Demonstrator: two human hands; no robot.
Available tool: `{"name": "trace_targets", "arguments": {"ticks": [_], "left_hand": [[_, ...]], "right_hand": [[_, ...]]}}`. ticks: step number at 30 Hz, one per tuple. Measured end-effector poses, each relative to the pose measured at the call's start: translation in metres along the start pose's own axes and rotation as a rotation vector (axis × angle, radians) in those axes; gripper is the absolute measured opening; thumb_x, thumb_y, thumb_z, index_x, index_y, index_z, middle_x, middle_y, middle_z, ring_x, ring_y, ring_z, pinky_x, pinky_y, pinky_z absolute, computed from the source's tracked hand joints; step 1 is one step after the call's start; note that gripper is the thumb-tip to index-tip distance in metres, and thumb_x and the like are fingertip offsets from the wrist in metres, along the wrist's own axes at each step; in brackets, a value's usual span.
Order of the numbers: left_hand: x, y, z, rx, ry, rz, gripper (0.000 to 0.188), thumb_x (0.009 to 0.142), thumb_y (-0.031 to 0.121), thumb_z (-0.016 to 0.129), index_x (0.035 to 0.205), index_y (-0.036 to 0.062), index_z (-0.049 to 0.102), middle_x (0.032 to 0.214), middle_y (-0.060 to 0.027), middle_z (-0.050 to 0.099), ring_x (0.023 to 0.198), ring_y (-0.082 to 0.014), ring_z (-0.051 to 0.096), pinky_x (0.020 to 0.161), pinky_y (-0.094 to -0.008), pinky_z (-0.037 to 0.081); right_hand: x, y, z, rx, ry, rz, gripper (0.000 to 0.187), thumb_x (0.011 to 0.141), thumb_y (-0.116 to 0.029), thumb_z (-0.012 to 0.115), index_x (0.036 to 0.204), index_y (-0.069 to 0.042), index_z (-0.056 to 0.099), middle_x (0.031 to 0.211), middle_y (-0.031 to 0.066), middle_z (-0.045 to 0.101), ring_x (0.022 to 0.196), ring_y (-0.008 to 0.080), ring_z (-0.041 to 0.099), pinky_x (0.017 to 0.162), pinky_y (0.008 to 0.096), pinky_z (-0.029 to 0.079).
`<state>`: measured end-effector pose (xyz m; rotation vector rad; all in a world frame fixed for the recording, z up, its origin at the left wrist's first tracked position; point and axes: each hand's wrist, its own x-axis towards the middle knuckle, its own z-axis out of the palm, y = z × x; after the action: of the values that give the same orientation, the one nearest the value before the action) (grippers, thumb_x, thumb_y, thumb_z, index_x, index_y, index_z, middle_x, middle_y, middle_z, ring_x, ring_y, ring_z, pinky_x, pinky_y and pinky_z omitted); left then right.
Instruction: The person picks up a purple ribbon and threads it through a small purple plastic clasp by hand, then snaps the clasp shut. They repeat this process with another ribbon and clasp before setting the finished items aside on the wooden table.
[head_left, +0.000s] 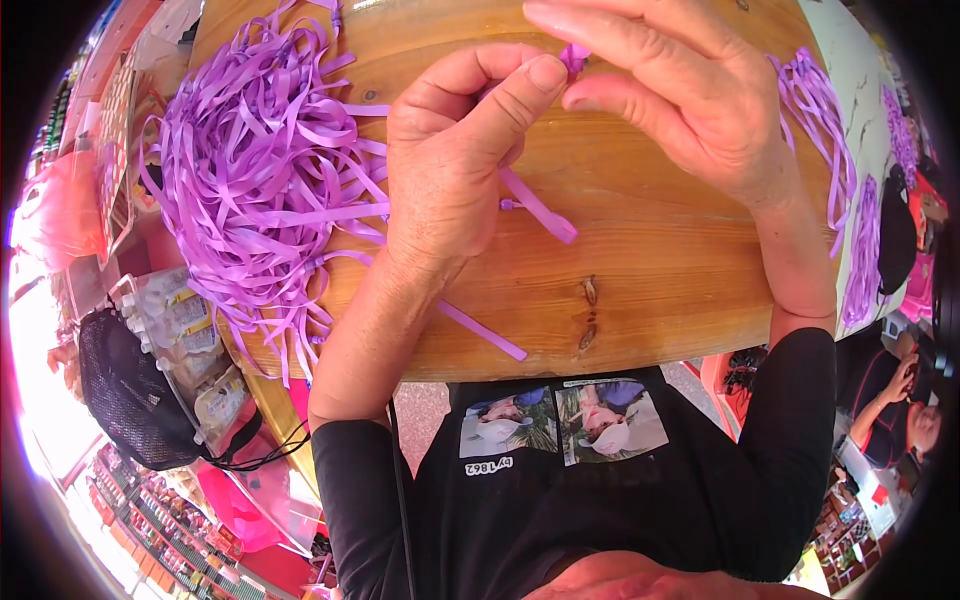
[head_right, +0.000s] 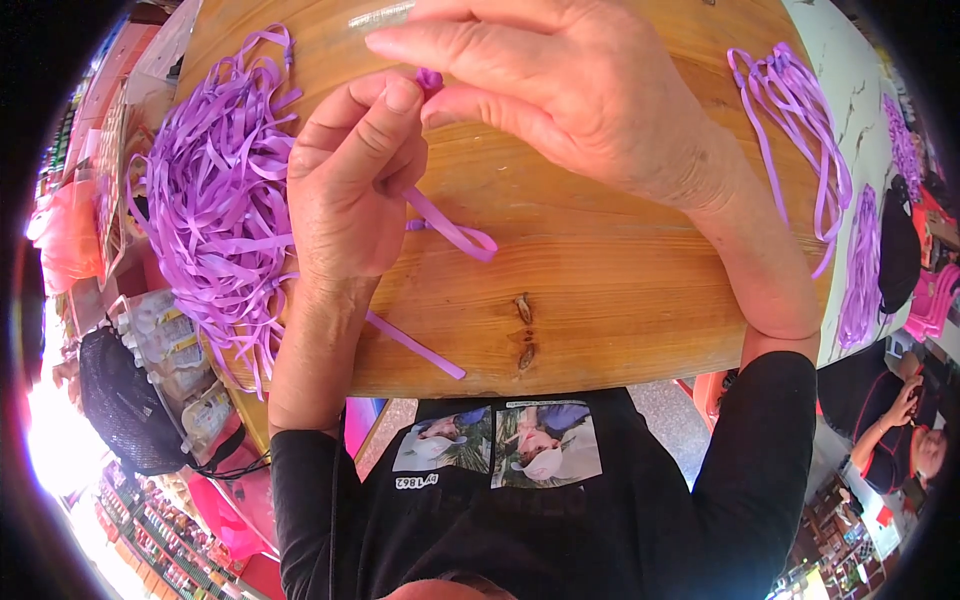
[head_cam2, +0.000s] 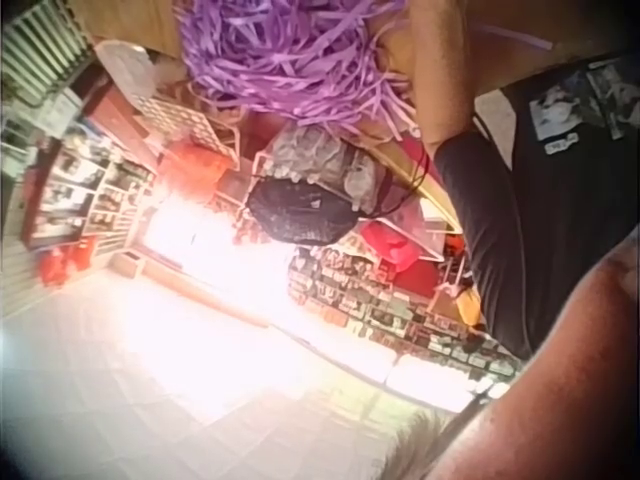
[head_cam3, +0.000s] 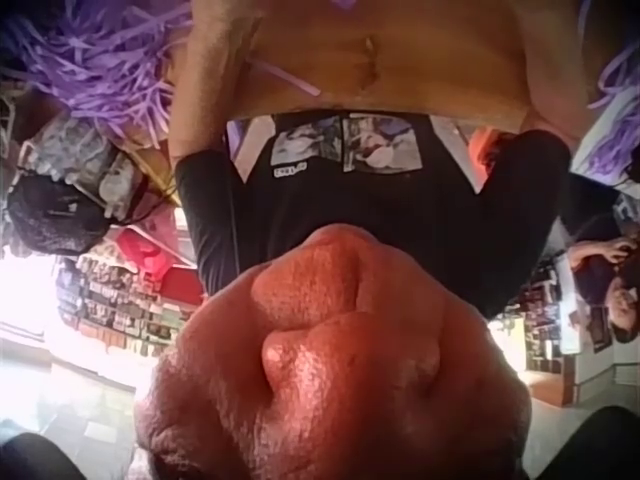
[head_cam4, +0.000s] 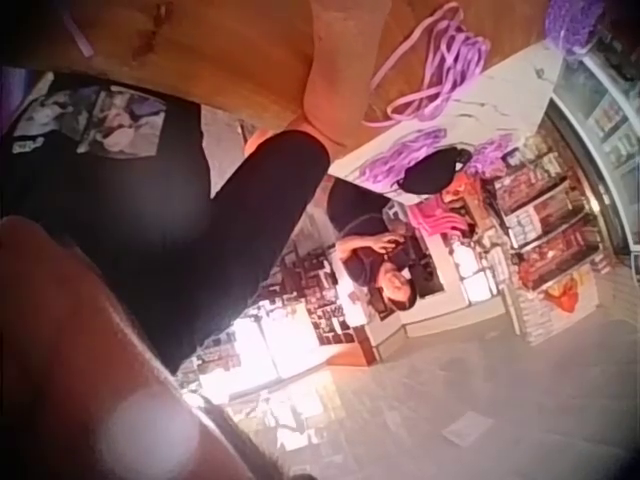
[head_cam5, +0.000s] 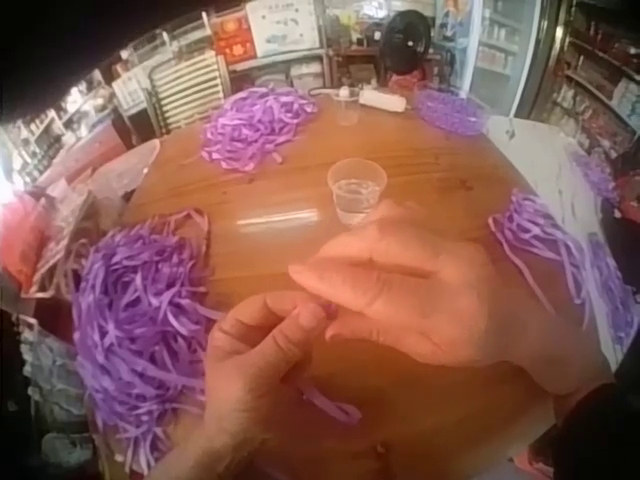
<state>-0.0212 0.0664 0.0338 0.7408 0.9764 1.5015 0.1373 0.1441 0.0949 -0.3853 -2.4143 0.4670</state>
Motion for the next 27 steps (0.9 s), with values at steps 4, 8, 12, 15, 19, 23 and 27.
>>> {"name": "trace_targets", "arguments": {"ticks": [4,8,12,15,19,23,27], "left_hand": [[0.000,-0.001,-0.001,-0.011,-0.011,-0.010,0.011,0.083,0.013,0.065,0.088,0.0030,0.066,0.065,0.0058,0.055,0.050,0.0002,0.034,0.044,-0.0167,0.023],[0.000,-0.002,-0.003,-0.025,0.004,-0.003,0.010,0.083,0.011,0.066,0.088,0.0031,0.066,0.065,0.0057,0.055,0.051,0.0001,0.034,0.044,-0.0167,0.023],[0.001,-0.003,0.000,-0.055,-0.012,-0.021,0.008,0.083,0.010,0.066,0.087,0.0029,0.066,0.065,0.0055,0.054,0.051,-0.0001,0.035,0.044,-0.0164,0.024],[0.000,0.000,0.002,0.001,0.011,-0.029,0.013,0.085,0.013,0.063,0.089,0.0002,0.064,0.062,0.0061,0.047,0.050,-0.0018,0.031,0.045,-0.0182,0.022],[-0.001,0.002,0.004,0.058,0.035,-0.029,0.020,0.087,0.016,0.061,0.092,-0.0029,0.061,0.058,0.0069,0.039,0.050,-0.0032,0.026,0.046,-0.0199,0.020],[0.000,0.001,0.004,0.051,0.034,-0.033,0.020,0.087,0.016,0.061,0.092,-0.0030,0.061,0.058,0.0068,0.040,0.050,-0.0033,0.027,0.046,-0.0200,0.020],[0.000,-0.004,-0.003,-0.003,0.028,-0.022,0.014,0.085,0.014,0.063,0.088,0.0003,0.063,0.061,0.0062,0.047,0.049,-0.0015,0.030,0.045,-0.0183,0.021]], "right_hand": [[-0.002,-0.001,0.001,-0.012,-0.025,0.052,0.040,0.071,-0.014,0.073,0.107,-0.001,0.061,0.090,0.0100,0.062,0.076,0.0220,0.060,0.062,0.0298,0.048],[0.001,-0.001,-0.002,0.131,-0.004,0.158,0.035,0.072,-0.013,0.073,0.103,-0.001,0.063,0.087,0.0108,0.063,0.074,0.0219,0.062,0.060,0.0289,0.048],[0.006,0.049,0.035,0.370,0.264,-0.258,0.020,0.075,-0.007,0.070,0.094,-0.002,0.064,0.082,0.0103,0.064,0.072,0.0214,0.063,0.059,0.0279,0.048],[0.007,0.047,0.039,0.532,0.407,-0.466,0.015,0.076,-0.005,0.069,0.090,-0.002,0.065,0.079,0.0096,0.064,0.071,0.0210,0.063,0.058,0.0273,0.048],[0.000,-0.005,-0.001,0.182,0.036,0.300,0.010,0.078,-0.004,0.067,0.087,-0.002,0.064,0.077,0.0093,0.063,0.068,0.0211,0.062,0.057,0.0267,0.047],[0.001,-0.006,-0.002,0.238,0.044,0.353,0.017,0.078,-0.007,0.068,0.093,-0.001,0.064,0.081,0.0098,0.063,0.070,0.0214,0.062,0.059,0.0275,0.047],[0.003,-0.001,-0.002,0.160,0.006,0.199,0.025,0.076,-0.009,0.069,0.099,0.000,0.064,0.086,0.0099,0.063,0.073,0.0210,0.061,0.060,0.0286,0.046]]}}
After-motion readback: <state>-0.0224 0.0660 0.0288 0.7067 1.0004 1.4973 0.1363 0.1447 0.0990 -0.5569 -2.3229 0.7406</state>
